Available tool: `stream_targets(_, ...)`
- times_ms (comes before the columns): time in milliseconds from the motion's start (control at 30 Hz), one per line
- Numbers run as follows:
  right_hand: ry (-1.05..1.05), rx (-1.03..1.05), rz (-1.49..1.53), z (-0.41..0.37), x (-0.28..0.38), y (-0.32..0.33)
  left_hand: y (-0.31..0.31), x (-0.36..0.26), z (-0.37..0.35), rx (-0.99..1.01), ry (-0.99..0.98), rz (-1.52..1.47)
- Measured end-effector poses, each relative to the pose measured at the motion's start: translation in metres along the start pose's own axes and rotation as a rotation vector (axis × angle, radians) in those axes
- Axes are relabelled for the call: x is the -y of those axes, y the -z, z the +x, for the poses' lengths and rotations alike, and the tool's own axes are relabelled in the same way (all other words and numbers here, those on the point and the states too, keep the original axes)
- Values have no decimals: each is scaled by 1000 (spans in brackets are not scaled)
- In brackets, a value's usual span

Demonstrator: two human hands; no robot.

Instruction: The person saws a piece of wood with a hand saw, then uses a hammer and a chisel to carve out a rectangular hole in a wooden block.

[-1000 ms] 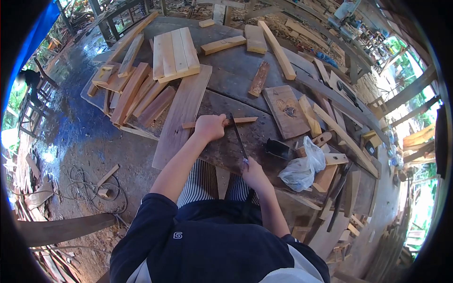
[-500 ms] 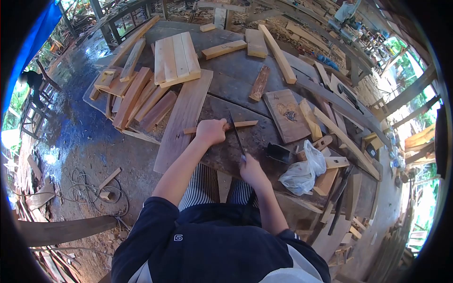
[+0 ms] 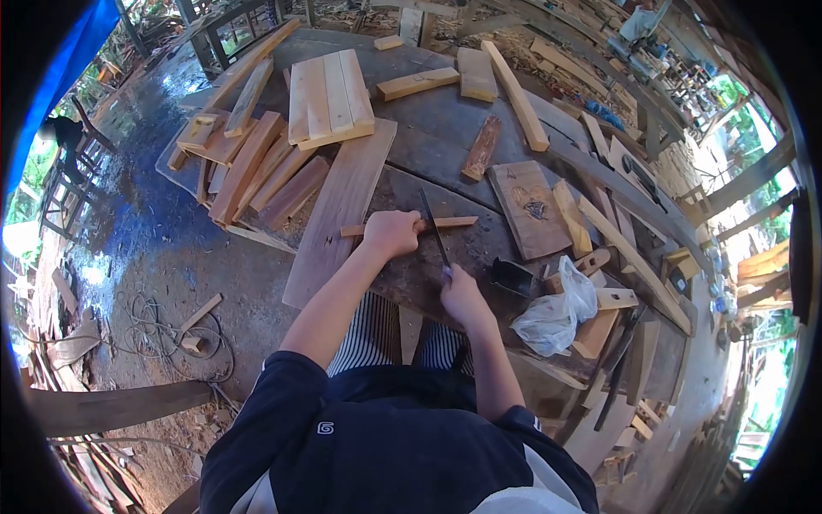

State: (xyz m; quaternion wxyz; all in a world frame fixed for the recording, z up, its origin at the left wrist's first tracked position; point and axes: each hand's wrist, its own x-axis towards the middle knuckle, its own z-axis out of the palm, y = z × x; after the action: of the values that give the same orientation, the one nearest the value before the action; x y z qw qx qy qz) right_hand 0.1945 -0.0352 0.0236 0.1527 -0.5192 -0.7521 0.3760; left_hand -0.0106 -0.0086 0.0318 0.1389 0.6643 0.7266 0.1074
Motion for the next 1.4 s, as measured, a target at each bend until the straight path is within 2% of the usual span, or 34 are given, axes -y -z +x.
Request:
stream_targets(167,-100,45,25,-52,-3,7,-3,1,1,-15,-2,-14)
stream_targets(267,-32,15,-11,-36,-4,7,-8,6,8,-36,16,-10)
stream_targets(467,-48,30,2,-10,-4,20,-5,8,17,-40,38,17)
stream_targets(600,-40,23,-56,-28,-3,9,-7,8,11,-59,-8,17)
stream_targets(767,-87,44,21,-47,-6,12,-11,8,0,-97,-90,47)
stream_targets(867,-16,-2,40,-33,-17,5,-15,9,1,-119,-113,59)
stream_targets(1100,-64,10,-33,25,7,-13,-17,10,2,-125,-110,59)
stream_targets(1200,-112,18,-71,21,11,-10,-11,5,0,-97,-87,67)
stream_targets(1267,-37,15,25,9,0,-3,-7,0,-1,-72,-58,62)
stream_targets(1400,-45,58,54,-25,-19,7,-4,-1,-2,-49,-45,67)
